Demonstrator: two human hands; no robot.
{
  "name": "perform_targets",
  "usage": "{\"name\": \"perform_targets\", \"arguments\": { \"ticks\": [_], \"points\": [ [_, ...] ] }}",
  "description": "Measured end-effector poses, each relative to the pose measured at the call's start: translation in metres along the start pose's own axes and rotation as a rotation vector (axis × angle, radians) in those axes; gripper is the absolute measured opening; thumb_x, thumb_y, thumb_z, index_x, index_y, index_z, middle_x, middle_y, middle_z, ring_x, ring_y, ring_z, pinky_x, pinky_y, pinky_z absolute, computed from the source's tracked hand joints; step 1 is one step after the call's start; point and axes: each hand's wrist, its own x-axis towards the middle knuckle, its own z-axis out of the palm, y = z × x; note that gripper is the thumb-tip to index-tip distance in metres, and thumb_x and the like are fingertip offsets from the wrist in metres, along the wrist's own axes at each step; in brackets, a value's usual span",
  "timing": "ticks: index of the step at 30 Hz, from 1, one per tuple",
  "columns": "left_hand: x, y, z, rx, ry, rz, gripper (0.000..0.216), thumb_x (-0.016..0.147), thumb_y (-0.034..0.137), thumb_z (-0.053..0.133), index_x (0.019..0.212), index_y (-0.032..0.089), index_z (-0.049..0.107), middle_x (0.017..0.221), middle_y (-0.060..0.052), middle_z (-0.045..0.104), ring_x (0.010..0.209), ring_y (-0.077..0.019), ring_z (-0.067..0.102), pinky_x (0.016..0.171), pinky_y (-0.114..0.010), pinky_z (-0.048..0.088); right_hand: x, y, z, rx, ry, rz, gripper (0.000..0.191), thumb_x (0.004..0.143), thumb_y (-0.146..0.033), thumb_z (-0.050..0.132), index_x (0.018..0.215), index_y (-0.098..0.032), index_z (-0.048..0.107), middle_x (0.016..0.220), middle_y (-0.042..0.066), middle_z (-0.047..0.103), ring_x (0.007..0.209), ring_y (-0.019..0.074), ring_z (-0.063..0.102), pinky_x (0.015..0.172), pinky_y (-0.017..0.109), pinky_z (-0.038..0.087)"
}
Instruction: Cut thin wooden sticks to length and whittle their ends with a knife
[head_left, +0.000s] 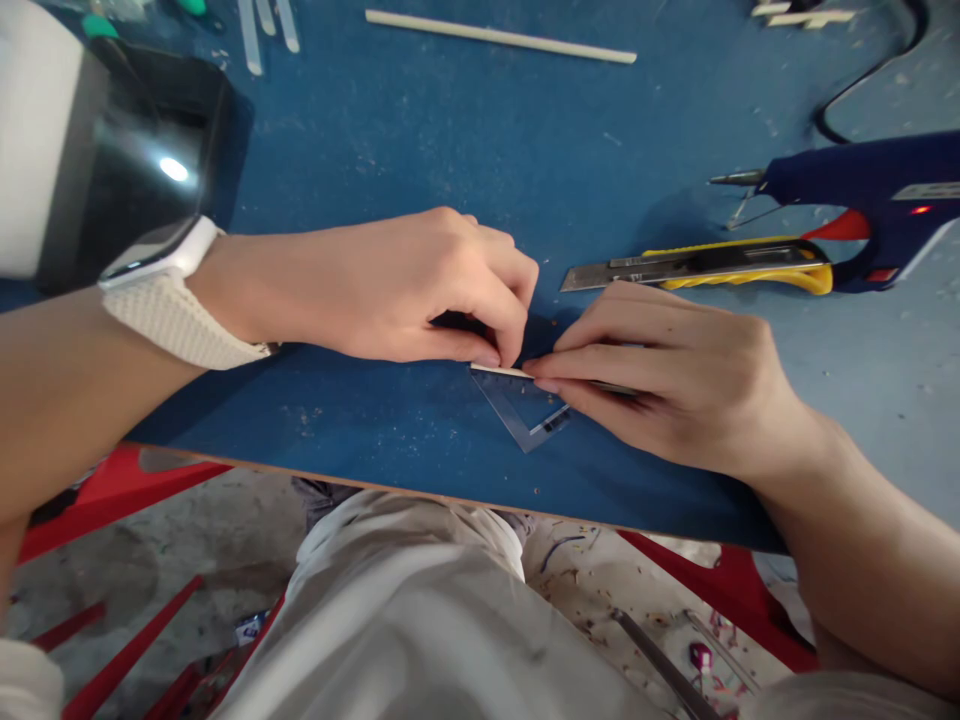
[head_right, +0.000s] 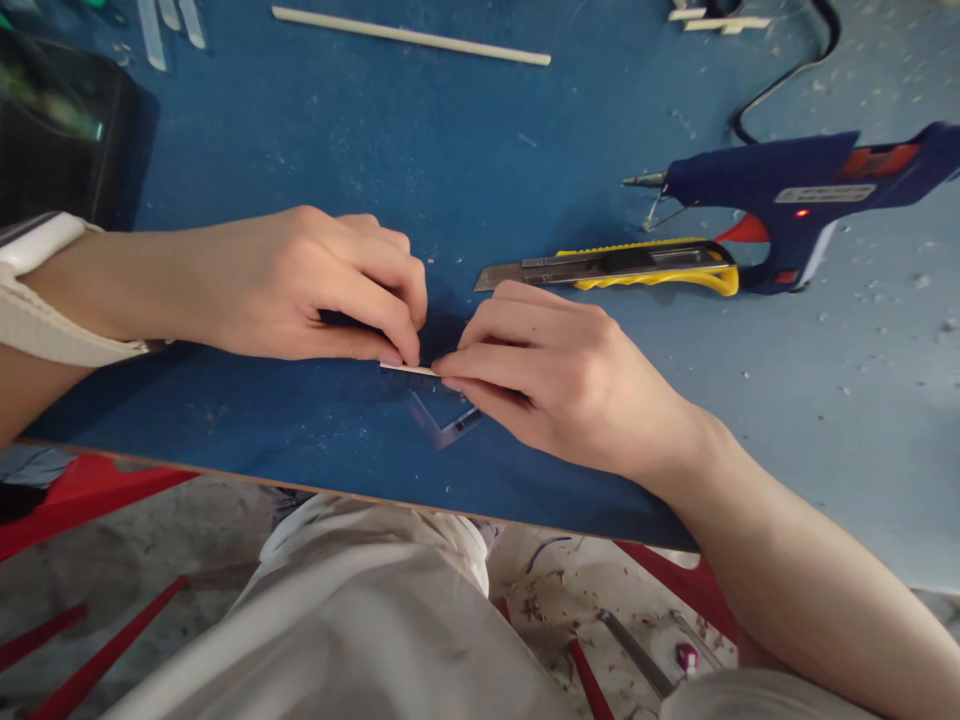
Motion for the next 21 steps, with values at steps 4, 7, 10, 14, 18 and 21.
{"name": "perform_targets", "arguments": {
  "ticks": [4,7,10,14,18,21],
  "points": [
    [0.001,0.000,0.002,0.006,-0.002,-0.020,0.045,0.129,0.049,0.056,0.119,0.039,0.099,0.127,0.002,0.092,0.109,-0.0197,0.075,0.120,-0.041,0.053,0.000,0.001,0.000,-0.011,0.003,-0.023,0.015,0.120,-0.014,0.088,0.131,-0.024,0.082,0.114,0.003,0.087,0.102,0.0182,0.081,0.094,0.037,0.074],
    [0.000,-0.001,0.004,0.011,0.041,0.039,0.043,0.129,0.048,0.057,0.116,0.038,0.097,0.124,0.000,0.091,0.104,-0.0202,0.074,0.115,-0.042,0.055,0.000,0.002,-0.001,-0.017,0.005,-0.040,0.016,0.120,-0.013,0.088,0.129,-0.024,0.081,0.114,0.002,0.087,0.102,0.0187,0.082,0.093,0.038,0.075],
    [-0.001,-0.002,0.005,0.019,0.048,0.051,0.040,0.130,0.044,0.058,0.114,0.038,0.095,0.123,0.000,0.090,0.106,-0.0200,0.076,0.115,-0.042,0.056,0.001,0.002,-0.002,-0.007,-0.008,-0.025,0.018,0.121,-0.016,0.089,0.132,-0.028,0.082,0.113,0.002,0.088,0.102,0.0217,0.085,0.093,0.043,0.078],
    [-0.001,-0.004,0.008,-0.003,0.092,0.077,0.038,0.129,0.048,0.060,0.110,0.041,0.093,0.119,0.000,0.090,0.107,-0.0234,0.081,0.116,-0.048,0.058,0.002,0.005,-0.005,0.025,-0.038,-0.042,0.020,0.121,-0.021,0.090,0.135,-0.033,0.083,0.116,0.001,0.089,0.103,0.0226,0.088,0.094,0.046,0.079],
    [-0.001,-0.005,0.009,-0.013,0.094,0.072,0.035,0.128,0.046,0.064,0.111,0.041,0.093,0.119,-0.001,0.091,0.111,-0.0246,0.083,0.115,-0.047,0.058,0.001,0.010,-0.005,0.055,-0.033,-0.075,0.016,0.120,-0.018,0.090,0.133,-0.028,0.086,0.116,0.003,0.088,0.101,0.0210,0.084,0.092,0.043,0.075],
    [-0.002,-0.005,0.008,-0.016,0.092,0.061,0.029,0.127,0.045,0.069,0.112,0.040,0.095,0.120,-0.001,0.093,0.112,-0.0247,0.084,0.117,-0.046,0.056,0.001,0.013,-0.004,0.066,-0.035,-0.084,0.019,0.118,-0.016,0.089,0.134,-0.028,0.089,0.117,0.003,0.088,0.100,0.0220,0.081,0.092,0.045,0.074]
  ]
}}
